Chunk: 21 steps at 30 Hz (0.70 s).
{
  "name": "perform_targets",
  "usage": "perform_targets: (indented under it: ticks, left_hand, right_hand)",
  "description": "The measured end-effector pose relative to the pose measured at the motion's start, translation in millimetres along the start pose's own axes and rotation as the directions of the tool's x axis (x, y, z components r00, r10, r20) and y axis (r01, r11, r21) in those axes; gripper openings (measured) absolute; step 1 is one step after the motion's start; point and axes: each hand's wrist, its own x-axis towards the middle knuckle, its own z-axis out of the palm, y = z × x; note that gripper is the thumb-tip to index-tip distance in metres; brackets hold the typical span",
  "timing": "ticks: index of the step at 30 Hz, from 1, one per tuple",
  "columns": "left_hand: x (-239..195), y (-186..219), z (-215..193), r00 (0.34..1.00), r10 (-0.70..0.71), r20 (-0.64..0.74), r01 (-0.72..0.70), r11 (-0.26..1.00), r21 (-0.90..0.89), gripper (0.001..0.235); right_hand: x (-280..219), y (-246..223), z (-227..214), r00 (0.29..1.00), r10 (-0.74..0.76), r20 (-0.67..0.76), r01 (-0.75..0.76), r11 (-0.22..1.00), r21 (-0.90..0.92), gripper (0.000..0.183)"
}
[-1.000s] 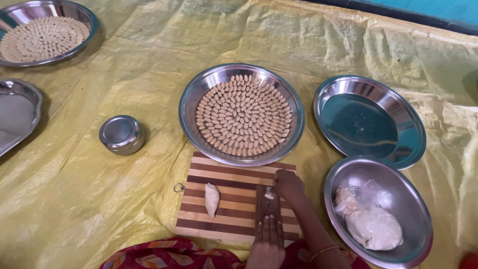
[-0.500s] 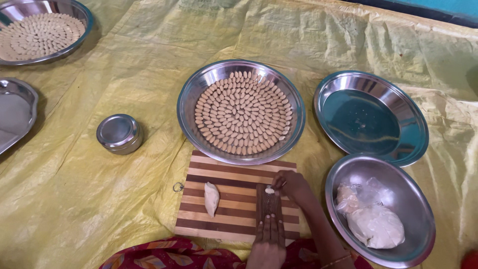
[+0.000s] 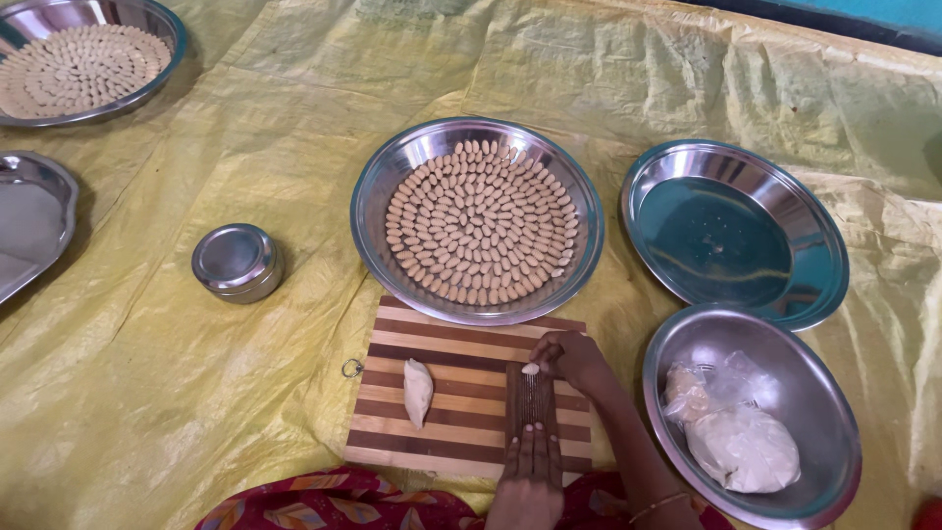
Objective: The person takes small portions of dough, rolls them into balls, and presses them onto a grooved wooden board to create ridged shapes. The shaped pieces are then placed into a metal tray.
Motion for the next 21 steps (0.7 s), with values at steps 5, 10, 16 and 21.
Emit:
perform_targets:
  ticks: [5, 10, 16, 21]
  left_hand:
    - [1, 0, -4, 1.0, -0.005, 0.014, 0.005, 1.0, -0.013, 0.047]
    - [2, 1, -9, 0.999, -0.015, 0.04, 0.017, 0.999, -0.043, 0.043]
    - [-6, 4, 4, 0.997, -0.035, 0.066, 0.038, 0.998, -0.05, 0.049]
    - [-12, 2, 21, 0.999, -0.017, -0.04, 0.02, 0.997, 0.076, 0.045]
  right_hand:
    - [2, 6, 0, 0.994, -0.068, 0.089, 0.069, 0.998, -0.012, 0.022]
    - [5, 0, 4, 0.993, -0.11, -0.04, 0.104, 0.988, -0.117, 0.014]
    - [-8, -6, -18, 0.992, -0.064, -0.106, 0.039, 0.974, -0.224, 0.017]
    - [-9, -27, -53, 0.962, -0.07, -0.265, 0.047, 0.995, -0.092, 0.018]
